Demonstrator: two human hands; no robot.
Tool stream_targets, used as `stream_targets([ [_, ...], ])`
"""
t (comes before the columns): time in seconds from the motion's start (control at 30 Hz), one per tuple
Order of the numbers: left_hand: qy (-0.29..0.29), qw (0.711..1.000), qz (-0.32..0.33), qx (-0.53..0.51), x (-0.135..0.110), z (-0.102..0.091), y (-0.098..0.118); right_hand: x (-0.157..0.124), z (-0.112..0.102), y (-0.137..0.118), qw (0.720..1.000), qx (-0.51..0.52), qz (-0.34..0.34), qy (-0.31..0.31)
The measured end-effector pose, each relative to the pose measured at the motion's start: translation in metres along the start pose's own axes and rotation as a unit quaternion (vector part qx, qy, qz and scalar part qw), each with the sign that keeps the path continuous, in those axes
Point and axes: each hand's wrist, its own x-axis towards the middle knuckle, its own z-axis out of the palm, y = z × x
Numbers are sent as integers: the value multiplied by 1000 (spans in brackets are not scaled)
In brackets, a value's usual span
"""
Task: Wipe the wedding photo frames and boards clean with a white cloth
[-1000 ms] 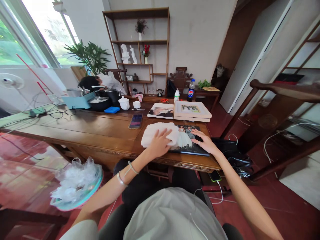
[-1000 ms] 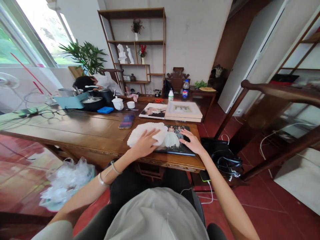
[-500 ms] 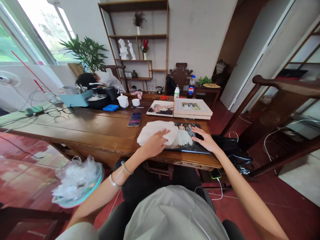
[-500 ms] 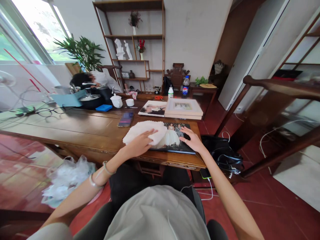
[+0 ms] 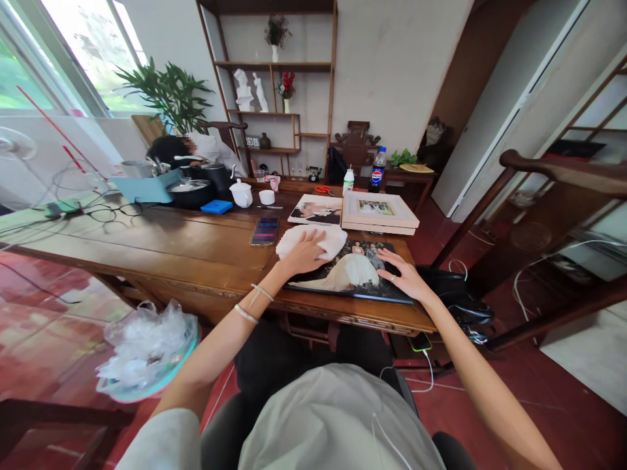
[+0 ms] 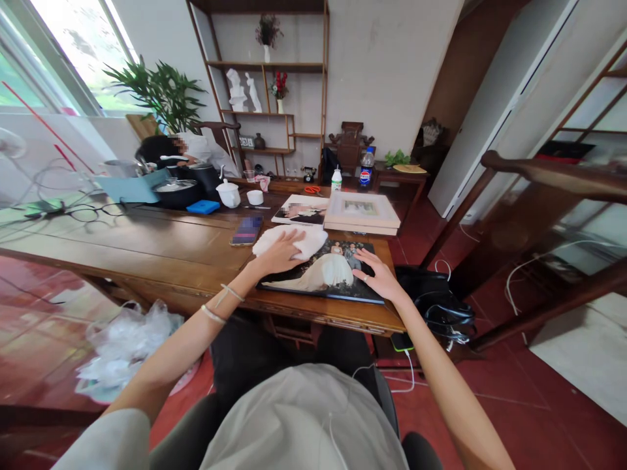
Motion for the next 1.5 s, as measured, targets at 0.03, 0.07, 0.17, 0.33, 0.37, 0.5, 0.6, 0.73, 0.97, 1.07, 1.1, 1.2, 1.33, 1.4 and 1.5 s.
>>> stream_targets([
  [0.03,-2,1000,5,2,4,1,-4,0,0,0,1000,1,0,2],
  [0.07,0,1000,10,5,6,1,-6,0,0,0,1000,2,0,3],
  [0.17,7,1000,27,15,-4,-4,0,-1,0,-1,1000,1,5,5],
  [0.33,-13,999,27,15,-58,-21,45,-1,0,-2,1000,-3,5,7],
  [0.37,-8,1000,23,14,-68,-23,54,-1,0,-2,1000,-4,4,7],
  [0.5,6,1000,16,-3,-83,-22,65,0,0,-2,1000,-11,-1,4],
  [0.6,14,1000,1,-7,-61,-12,43,1,-1,-2,1000,-9,-1,0],
  [0.73,20,999,-30,-10,-12,2,9,0,-1,-4,1000,-5,5,-6],
  [0.97,4,999,-37,-17,23,6,12,0,0,-5,1000,9,10,8],
  [1.07,-7,1000,0,-23,11,-1,46,1,1,-3,1000,3,16,15],
  [1.1,-8,999,18,-27,6,-3,60,1,1,-2,1000,-1,16,16],
  [1.2,7,998,54,-33,-12,-7,105,1,0,1,1000,-3,3,9],
  [1.33,37,998,30,-31,-23,-6,132,1,-1,7,1000,5,-1,12],
  [1.4,39,999,5,-31,-20,-5,125,2,0,10,999,5,14,30],
  [1.5,32,998,-49,-25,-8,-1,94,3,1,14,998,26,30,56],
])
